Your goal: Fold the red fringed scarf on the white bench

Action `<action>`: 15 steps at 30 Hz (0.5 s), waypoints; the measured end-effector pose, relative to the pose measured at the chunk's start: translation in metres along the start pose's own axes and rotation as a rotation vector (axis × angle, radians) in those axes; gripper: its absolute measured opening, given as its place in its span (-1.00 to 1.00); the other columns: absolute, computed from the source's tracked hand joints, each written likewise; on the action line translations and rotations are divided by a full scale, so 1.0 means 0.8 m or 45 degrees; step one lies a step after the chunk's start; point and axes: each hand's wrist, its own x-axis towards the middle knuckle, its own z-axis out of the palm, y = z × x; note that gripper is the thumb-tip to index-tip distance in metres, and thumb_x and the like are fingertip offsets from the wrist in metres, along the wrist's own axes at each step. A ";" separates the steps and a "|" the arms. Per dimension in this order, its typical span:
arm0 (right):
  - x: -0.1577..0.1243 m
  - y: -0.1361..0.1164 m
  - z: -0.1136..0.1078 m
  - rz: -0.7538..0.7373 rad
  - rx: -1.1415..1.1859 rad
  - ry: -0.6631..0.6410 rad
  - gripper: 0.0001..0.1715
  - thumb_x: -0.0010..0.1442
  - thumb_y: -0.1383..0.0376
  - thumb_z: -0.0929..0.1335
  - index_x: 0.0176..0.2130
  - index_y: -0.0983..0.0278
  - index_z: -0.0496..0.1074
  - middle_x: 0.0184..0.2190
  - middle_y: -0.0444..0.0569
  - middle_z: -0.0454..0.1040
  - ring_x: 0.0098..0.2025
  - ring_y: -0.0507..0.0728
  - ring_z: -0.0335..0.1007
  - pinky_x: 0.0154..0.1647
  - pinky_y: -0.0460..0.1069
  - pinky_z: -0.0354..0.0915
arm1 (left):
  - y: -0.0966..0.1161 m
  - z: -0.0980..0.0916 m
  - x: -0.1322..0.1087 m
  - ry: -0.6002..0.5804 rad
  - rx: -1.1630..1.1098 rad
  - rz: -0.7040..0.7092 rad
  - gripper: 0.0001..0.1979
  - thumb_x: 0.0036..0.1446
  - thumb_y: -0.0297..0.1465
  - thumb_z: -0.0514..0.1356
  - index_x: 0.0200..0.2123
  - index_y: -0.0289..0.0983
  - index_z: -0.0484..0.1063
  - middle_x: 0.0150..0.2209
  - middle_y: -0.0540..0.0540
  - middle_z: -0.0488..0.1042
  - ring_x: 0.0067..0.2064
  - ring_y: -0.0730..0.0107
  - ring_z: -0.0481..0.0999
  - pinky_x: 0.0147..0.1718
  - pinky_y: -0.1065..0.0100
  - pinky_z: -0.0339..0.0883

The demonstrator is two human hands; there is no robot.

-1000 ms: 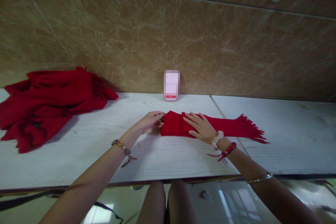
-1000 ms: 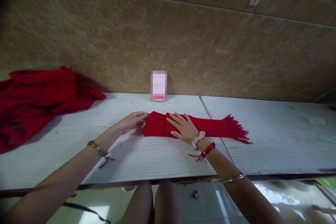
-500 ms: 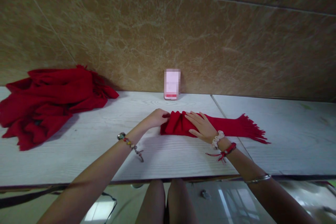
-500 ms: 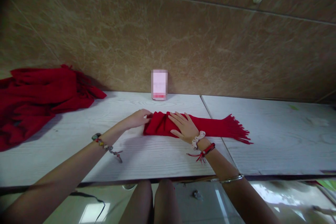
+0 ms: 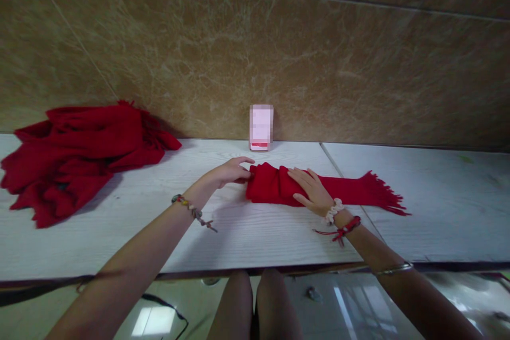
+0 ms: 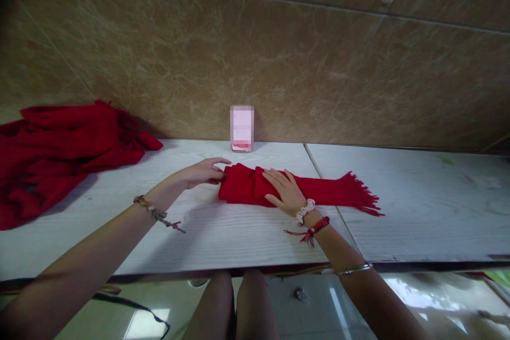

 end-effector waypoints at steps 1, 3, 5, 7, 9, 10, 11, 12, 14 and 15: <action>-0.007 0.007 0.002 0.060 0.015 0.028 -0.32 0.22 0.10 0.06 0.25 0.21 -0.26 0.20 0.07 0.05 0.23 0.21 -0.13 0.15 0.30 -0.14 | 0.002 -0.001 -0.002 -0.011 -0.012 0.025 -0.48 -0.16 -0.60 0.15 -0.04 -0.33 0.24 -0.49 0.01 0.42 -0.45 0.50 0.42 -0.35 0.40 0.29; -0.024 0.022 0.005 0.222 0.024 0.057 -0.31 0.23 0.12 0.01 0.25 0.19 -0.41 0.21 0.08 0.01 0.24 0.22 -0.16 0.11 0.35 -0.09 | 0.004 -0.005 -0.005 -0.022 -0.012 0.054 -0.50 -0.17 -0.58 0.17 -0.06 -0.32 0.24 -0.48 0.01 0.42 -0.44 0.49 0.42 -0.35 0.39 0.28; -0.038 0.035 0.007 0.340 0.005 0.026 -0.32 0.24 0.15 -0.02 0.24 0.18 -0.50 0.22 0.08 -0.02 0.24 0.23 -0.17 0.08 0.36 -0.04 | 0.003 -0.009 -0.007 -0.017 0.027 0.047 -0.52 -0.19 -0.57 0.17 -0.10 -0.31 0.25 -0.48 0.02 0.41 -0.44 0.49 0.41 -0.36 0.40 0.26; -0.047 0.043 0.008 0.362 -0.033 -0.052 -0.32 0.24 0.16 -0.02 0.23 0.16 -0.54 0.23 0.05 -0.03 0.24 0.23 -0.17 0.09 0.35 -0.03 | -0.001 -0.015 -0.007 -0.005 0.079 0.031 -0.52 -0.23 -0.59 0.16 -0.13 -0.29 0.24 -0.49 0.04 0.41 -0.44 0.49 0.40 -0.39 0.41 0.24; -0.050 0.046 0.008 0.344 -0.064 -0.129 -0.30 0.24 0.16 -0.01 0.22 0.16 -0.56 0.24 0.03 -0.06 0.24 0.24 -0.19 0.09 0.35 -0.03 | -0.008 -0.026 -0.007 0.015 0.117 0.011 -0.52 -0.28 -0.61 0.14 -0.17 -0.28 0.23 -0.50 0.06 0.40 -0.44 0.48 0.40 -0.40 0.41 0.23; -0.049 0.046 0.007 0.338 -0.074 -0.157 -0.29 0.24 0.16 0.00 0.22 0.16 -0.58 0.24 0.02 -0.07 0.24 0.24 -0.19 0.08 0.36 -0.03 | -0.011 -0.034 -0.007 0.034 0.132 0.000 -0.52 -0.30 -0.61 0.13 -0.19 -0.27 0.22 -0.51 0.07 0.40 -0.43 0.47 0.40 -0.40 0.41 0.22; -0.049 0.045 0.007 0.335 -0.081 -0.176 -0.28 0.23 0.16 0.00 0.21 0.16 -0.59 0.24 0.03 -0.08 0.24 0.25 -0.20 0.08 0.36 -0.03 | -0.015 -0.044 -0.008 0.057 0.148 -0.013 -0.52 -0.32 -0.61 0.12 -0.21 -0.26 0.22 -0.52 0.08 0.40 -0.43 0.47 0.40 -0.40 0.42 0.22; -0.048 0.045 0.007 0.331 -0.087 -0.188 -0.28 0.23 0.16 0.01 0.21 0.16 -0.59 0.24 0.04 -0.09 0.24 0.26 -0.21 0.07 0.37 -0.02 | -0.018 -0.056 -0.010 0.083 0.166 -0.030 -0.52 -0.34 -0.61 0.12 -0.22 -0.26 0.22 -0.52 0.09 0.40 -0.44 0.47 0.39 -0.40 0.43 0.22; -0.046 0.043 0.007 0.313 -0.103 -0.195 -0.27 0.23 0.16 0.02 0.22 0.16 -0.57 0.25 0.05 -0.10 0.24 0.27 -0.22 0.06 0.39 -0.03 | -0.026 -0.085 -0.018 0.151 0.214 -0.077 -0.55 -0.35 -0.59 0.11 -0.25 -0.26 0.22 -0.55 0.10 0.39 -0.45 0.47 0.39 -0.42 0.44 0.22; -0.046 0.043 0.007 0.303 -0.115 -0.195 -0.28 0.23 0.15 0.02 0.22 0.16 -0.55 0.25 0.06 -0.10 0.24 0.28 -0.22 0.05 0.40 -0.04 | -0.029 -0.100 -0.024 0.182 0.238 -0.108 -0.56 -0.35 -0.59 0.10 -0.26 -0.26 0.22 -0.55 0.10 0.39 -0.44 0.46 0.39 -0.41 0.44 0.22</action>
